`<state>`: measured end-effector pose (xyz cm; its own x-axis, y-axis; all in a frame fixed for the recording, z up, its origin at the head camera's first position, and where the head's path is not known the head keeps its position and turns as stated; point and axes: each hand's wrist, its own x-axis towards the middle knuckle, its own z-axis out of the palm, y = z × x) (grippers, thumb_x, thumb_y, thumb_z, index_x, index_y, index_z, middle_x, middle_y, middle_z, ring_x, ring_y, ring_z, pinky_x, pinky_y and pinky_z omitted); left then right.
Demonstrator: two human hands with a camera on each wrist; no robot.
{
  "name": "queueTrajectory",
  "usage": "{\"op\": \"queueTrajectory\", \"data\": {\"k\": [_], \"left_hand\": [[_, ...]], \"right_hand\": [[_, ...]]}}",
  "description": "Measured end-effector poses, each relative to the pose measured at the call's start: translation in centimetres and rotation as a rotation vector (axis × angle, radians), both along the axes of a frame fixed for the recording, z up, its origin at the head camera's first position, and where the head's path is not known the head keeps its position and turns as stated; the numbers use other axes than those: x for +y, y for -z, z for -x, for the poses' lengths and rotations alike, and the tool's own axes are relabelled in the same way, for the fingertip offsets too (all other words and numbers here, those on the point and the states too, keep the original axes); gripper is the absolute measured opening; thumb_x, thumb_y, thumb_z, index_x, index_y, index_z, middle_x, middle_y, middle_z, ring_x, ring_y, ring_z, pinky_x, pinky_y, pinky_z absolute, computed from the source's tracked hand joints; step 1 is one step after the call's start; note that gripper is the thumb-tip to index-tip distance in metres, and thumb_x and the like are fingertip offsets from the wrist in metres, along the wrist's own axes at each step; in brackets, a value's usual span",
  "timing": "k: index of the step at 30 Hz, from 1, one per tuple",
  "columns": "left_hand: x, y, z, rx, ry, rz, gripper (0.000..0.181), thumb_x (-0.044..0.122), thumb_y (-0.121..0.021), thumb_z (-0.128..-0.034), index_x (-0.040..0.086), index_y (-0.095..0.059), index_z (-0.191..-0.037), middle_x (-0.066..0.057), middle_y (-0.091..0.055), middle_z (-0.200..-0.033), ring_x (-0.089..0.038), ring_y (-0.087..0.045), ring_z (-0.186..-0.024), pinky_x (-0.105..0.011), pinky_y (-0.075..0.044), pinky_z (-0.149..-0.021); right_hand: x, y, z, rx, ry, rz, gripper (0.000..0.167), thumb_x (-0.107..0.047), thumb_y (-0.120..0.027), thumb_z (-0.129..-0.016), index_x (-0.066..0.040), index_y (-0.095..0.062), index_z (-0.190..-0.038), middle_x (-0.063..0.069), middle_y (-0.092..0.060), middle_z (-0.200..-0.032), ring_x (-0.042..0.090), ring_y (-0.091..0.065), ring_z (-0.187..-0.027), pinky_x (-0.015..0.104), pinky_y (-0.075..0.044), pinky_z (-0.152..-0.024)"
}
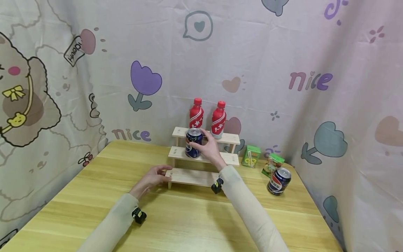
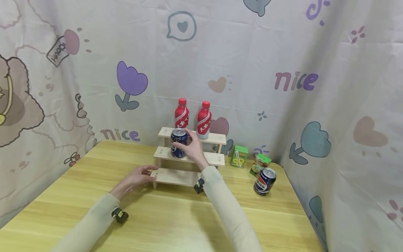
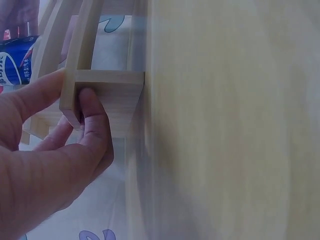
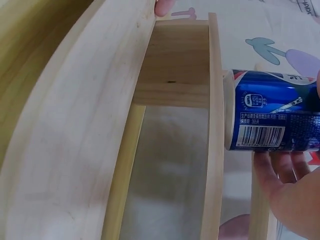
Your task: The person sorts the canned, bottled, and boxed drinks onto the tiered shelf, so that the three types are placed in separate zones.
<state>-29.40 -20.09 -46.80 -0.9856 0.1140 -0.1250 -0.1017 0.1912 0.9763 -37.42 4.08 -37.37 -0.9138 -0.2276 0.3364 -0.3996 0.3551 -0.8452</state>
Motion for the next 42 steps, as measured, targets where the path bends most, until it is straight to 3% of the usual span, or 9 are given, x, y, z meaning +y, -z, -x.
{"op": "queueTrajectory", "data": {"k": [10, 14, 21, 24, 29, 38, 42], "left_hand": [[0.0, 0.2, 0.0, 0.015, 0.008, -0.011, 0.058, -0.003, -0.07, -0.0833, -0.006, -0.048, -0.137, -0.018, -0.06, -0.107, -0.02, -0.062, -0.086, -0.036, -0.057, -0.082], [0.0, 0.3, 0.0, 0.015, 0.0, -0.011, 0.058, -0.003, -0.071, -0.0824, -0.005, -0.049, -0.136, -0.018, -0.06, -0.106, -0.02, -0.062, -0.086, -0.033, -0.057, -0.08], [0.0, 0.4, -0.1, 0.008, 0.003, 0.003, 0.058, -0.002, -0.071, -0.083, -0.005, -0.049, -0.136, -0.017, -0.06, -0.105, -0.02, -0.062, -0.086, -0.032, -0.057, -0.08], [0.0, 0.3, -0.1, 0.008, -0.002, -0.001, 0.058, -0.002, -0.071, -0.0833, -0.004, -0.049, -0.137, -0.017, -0.06, -0.104, -0.019, -0.062, -0.085, -0.033, -0.057, -0.079], [0.1, 0.1, -0.2, 0.01, -0.008, 0.007, 0.057, -0.001, -0.072, -0.0833, -0.004, -0.05, -0.136, -0.018, -0.06, -0.105, -0.02, -0.062, -0.084, -0.033, -0.057, -0.078], [0.1, 0.2, 0.1, -0.009, -0.027, 0.013, 0.056, -0.001, -0.072, -0.0824, -0.001, -0.053, -0.135, -0.015, -0.06, -0.102, -0.02, -0.061, -0.081, -0.031, -0.055, -0.075], [0.1, 0.1, 0.1, -0.003, -0.017, 0.02, 0.056, -0.001, -0.072, -0.0823, -0.002, -0.052, -0.135, -0.016, -0.06, -0.102, -0.02, -0.061, -0.081, -0.031, -0.055, -0.074]], "right_hand": [[1.3, 0.3, -0.8, -0.011, -0.031, 0.151, 0.067, -0.027, -0.083, -0.078, -0.025, -0.054, -0.138, 0.009, -0.06, -0.129, 0.034, -0.053, -0.125, 0.05, -0.041, -0.108], [2.2, 0.6, -1.2, -0.013, -0.031, 0.158, 0.059, -0.025, -0.082, -0.079, -0.02, -0.058, -0.133, 0.008, -0.063, -0.126, 0.03, -0.057, -0.121, 0.047, -0.043, -0.107], [3.7, 1.3, -2.1, -0.039, 0.01, 0.165, 0.031, -0.021, -0.075, -0.087, -0.007, -0.07, -0.114, 0.008, -0.07, -0.112, 0.018, -0.065, -0.099, 0.027, -0.055, -0.083], [4.5, 1.7, -2.3, -0.049, 0.047, 0.205, 0.027, -0.017, -0.073, -0.088, -0.001, -0.07, -0.11, 0.011, -0.071, -0.103, 0.027, -0.066, -0.092, 0.024, -0.056, -0.073], [5.8, 2.2, -2.7, -0.033, 0.085, 0.254, 0.024, -0.015, -0.071, -0.09, 0.002, -0.069, -0.107, 0.015, -0.072, -0.097, 0.039, -0.066, -0.093, 0.026, -0.058, -0.07], [8.1, 3.1, -3.4, -0.018, 0.135, 0.306, 0.021, -0.014, -0.071, -0.09, 0.001, -0.07, -0.106, 0.017, -0.071, -0.097, 0.019, -0.067, -0.082, 0.028, -0.06, -0.069], [9.2, 2.6, -4.3, -0.031, 0.132, 0.314, 0.02, -0.008, -0.07, -0.09, 0.005, -0.069, -0.105, 0.022, -0.07, -0.099, 0.019, -0.066, -0.082, 0.032, -0.061, -0.071]]}}
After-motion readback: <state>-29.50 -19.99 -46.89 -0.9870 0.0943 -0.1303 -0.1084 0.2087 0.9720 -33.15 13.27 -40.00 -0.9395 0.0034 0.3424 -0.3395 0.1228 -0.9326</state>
